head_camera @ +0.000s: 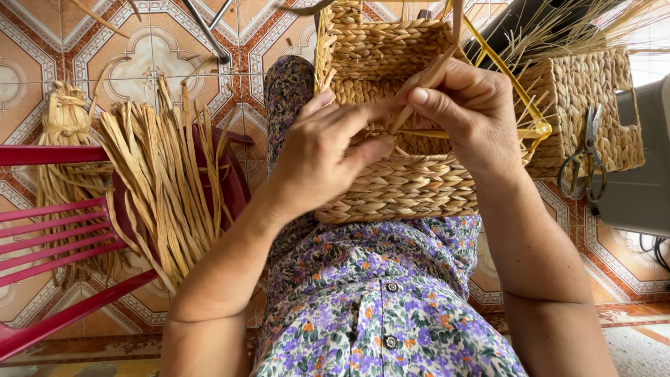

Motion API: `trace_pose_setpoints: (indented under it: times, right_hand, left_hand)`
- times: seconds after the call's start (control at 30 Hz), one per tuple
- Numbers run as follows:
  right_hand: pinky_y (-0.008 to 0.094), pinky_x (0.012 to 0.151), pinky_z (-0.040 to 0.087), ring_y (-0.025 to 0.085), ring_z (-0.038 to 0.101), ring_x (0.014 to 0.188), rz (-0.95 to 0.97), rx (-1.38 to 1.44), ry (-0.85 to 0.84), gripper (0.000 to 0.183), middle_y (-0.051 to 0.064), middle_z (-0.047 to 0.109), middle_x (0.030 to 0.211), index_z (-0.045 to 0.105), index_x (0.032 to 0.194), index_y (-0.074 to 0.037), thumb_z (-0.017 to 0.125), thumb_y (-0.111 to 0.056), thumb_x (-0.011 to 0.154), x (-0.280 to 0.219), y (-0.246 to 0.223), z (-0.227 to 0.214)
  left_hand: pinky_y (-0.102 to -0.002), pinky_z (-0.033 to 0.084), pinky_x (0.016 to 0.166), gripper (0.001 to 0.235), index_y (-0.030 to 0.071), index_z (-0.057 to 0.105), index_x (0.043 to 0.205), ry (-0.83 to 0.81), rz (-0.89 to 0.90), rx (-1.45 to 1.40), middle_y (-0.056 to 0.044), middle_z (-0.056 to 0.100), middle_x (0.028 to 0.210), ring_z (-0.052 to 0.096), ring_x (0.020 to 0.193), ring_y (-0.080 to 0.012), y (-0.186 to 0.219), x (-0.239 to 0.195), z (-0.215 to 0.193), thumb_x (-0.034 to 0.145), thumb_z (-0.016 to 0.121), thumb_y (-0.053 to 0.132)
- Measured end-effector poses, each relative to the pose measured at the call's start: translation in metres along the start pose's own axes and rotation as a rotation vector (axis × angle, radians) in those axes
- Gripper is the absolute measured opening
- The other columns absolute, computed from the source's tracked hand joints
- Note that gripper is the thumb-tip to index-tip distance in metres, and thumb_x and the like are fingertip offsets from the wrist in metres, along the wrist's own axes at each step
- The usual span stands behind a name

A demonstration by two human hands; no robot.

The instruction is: The person weaves dried palm leaves into a rectangular basket frame, threading strands through the existing weave and trimming excess with scissors. The person occasionally reaches for more palm leaves from a nearby pile and continues weaving along the basket's edge.

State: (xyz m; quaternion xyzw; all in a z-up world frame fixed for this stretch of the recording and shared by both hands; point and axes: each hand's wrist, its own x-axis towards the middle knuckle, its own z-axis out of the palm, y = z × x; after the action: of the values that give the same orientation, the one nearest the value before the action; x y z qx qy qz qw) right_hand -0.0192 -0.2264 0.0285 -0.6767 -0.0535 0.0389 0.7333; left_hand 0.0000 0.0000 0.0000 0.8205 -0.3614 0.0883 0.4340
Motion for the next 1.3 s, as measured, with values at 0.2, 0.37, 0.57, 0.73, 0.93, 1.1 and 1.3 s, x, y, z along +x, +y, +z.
trace_pose_setpoints:
  times: [0.2, 0.37, 0.57, 0.73, 0.93, 1.1, 1.3]
  right_hand:
    - [0.022, 0.070, 0.054, 0.009, 0.065, 0.077, -0.096, 0.055, -0.009, 0.008, 0.009, 0.074, 0.097, 0.071, 0.106, 0.003, 0.070, -0.003, 0.110, 0.001, 0.008, -0.004]
    - [0.024, 0.070, 0.055, 0.009, 0.065, 0.077, -0.013, -0.108, 0.061, 0.008, 0.007, 0.073, 0.094, 0.072, 0.110, 0.002, 0.070, -0.004, 0.106, 0.012, 0.005, -0.008]
    - [0.023, 0.066, 0.054, 0.007, 0.063, 0.075, -0.043, -0.415, 0.127, 0.011, 0.006, 0.070, 0.090, 0.070, 0.117, 0.002, 0.069, -0.005, 0.109, 0.018, 0.004, 0.002]
    - [0.026, 0.082, 0.060, 0.016, 0.070, 0.094, -0.414, -0.847, 0.243, 0.032, 0.012, 0.071, 0.109, 0.059, 0.135, 0.008, 0.063, -0.001, 0.105, 0.007, -0.014, -0.001]
    - [0.045, 0.108, 0.047, 0.024, 0.059, 0.124, -0.638, -0.961, 0.166, 0.027, 0.011, 0.066, 0.132, 0.074, 0.123, -0.013, 0.073, -0.022, 0.098, -0.042, 0.002, 0.022]
    - [0.054, 0.114, 0.036, 0.033, 0.055, 0.129, -0.587, -1.176, -0.077, 0.041, 0.011, 0.061, 0.140, 0.075, 0.130, -0.021, 0.080, -0.039, 0.093, -0.048, 0.015, 0.031]
    - [0.054, 0.117, 0.034, 0.034, 0.048, 0.139, -0.607, -1.329, -0.118, 0.037, 0.008, 0.054, 0.149, 0.076, 0.132, -0.029, 0.082, -0.043, 0.098, -0.043, 0.021, 0.025]
  left_hand:
    - [-0.058, 0.038, 0.120, 0.008, 0.013, 0.075, 0.100, -0.207, -0.118, 0.014, -0.002, 0.079, 0.085, 0.076, 0.081, -0.0142, -0.001, 0.005, -0.013, 0.097, 0.074, 0.020]
    - [-0.045, 0.055, 0.104, 0.031, 0.012, 0.063, 0.117, -0.282, -0.261, -0.462, -0.002, 0.065, 0.122, 0.063, 0.113, -0.0118, -0.009, 0.012, -0.040, 0.089, 0.068, 0.024]
    - [-0.047, 0.051, 0.111, 0.018, 0.013, 0.076, 0.099, -0.210, -0.282, -0.123, -0.002, 0.077, 0.106, 0.069, 0.101, -0.0196, -0.011, -0.003, -0.023, 0.093, 0.077, 0.030]
    - [-0.039, 0.061, 0.097, 0.024, 0.023, 0.069, 0.113, -0.169, -0.291, -0.606, -0.003, 0.054, 0.144, 0.048, 0.142, -0.0206, -0.026, -0.012, -0.023, 0.098, 0.063, 0.041]
    - [-0.050, 0.034, 0.132, 0.017, 0.015, 0.076, 0.111, -0.055, -0.127, -0.352, -0.007, 0.066, 0.143, 0.042, 0.152, -0.0266, -0.032, -0.031, -0.028, 0.098, 0.073, 0.026]
    - [-0.046, 0.041, 0.120, 0.019, 0.014, 0.075, 0.103, -0.085, -0.173, -0.176, -0.001, 0.075, 0.116, 0.055, 0.139, -0.0256, -0.026, -0.029, -0.032, 0.093, 0.081, 0.028]
    - [-0.065, 0.028, 0.115, 0.019, 0.013, 0.072, 0.087, -0.105, -0.141, 0.113, -0.004, 0.076, 0.101, 0.061, 0.120, -0.0252, -0.015, -0.021, -0.030, 0.089, 0.084, 0.028]
